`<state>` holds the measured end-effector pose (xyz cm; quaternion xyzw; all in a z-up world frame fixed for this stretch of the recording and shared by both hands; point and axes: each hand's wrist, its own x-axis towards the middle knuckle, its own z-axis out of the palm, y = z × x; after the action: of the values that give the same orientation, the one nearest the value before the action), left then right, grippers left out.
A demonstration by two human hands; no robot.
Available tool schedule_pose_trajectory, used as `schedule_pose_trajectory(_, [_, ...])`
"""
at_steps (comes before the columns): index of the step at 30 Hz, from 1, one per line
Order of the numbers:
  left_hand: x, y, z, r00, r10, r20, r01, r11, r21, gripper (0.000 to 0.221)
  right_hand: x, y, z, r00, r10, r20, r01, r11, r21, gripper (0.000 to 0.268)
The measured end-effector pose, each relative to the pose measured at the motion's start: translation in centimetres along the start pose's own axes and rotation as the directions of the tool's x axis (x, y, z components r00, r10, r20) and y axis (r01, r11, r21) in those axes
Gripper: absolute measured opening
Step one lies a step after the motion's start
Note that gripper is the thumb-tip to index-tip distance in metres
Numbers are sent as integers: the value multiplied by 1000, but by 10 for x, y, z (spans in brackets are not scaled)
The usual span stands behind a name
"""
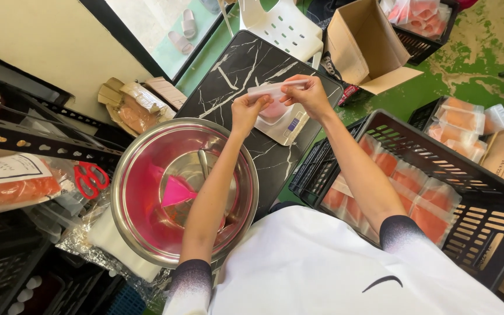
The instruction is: Packing red powder into small plastic bags using a funnel and spoon, then weighing each bag on a digital scale.
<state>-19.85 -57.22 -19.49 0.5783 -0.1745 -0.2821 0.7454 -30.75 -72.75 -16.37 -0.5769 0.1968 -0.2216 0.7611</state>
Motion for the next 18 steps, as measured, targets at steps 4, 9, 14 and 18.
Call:
schedule_pose_trajectory(4, [-4,12,-1,1000,-2,-2,2,1000,-29,21,-1,-1,4,1000,5,-6,-5,1000,1,17])
schedule_pose_trajectory(9, [-6,24,-2,994,105,5,-104,993,-49,20,0,-12,14,998,-57,-35,56,998,-22,13])
schedule_pose_trajectory(14, [-25,73,-5,978,210,13,-211,976,49,26,-6,-48,39,994,-107,10,107,994,-34,16])
schedule_pose_trajectory(18, [-44,118,-13,953,302,-32,-294,943,155,46,-9,-81,76,982,-159,100,166,984,-63,18])
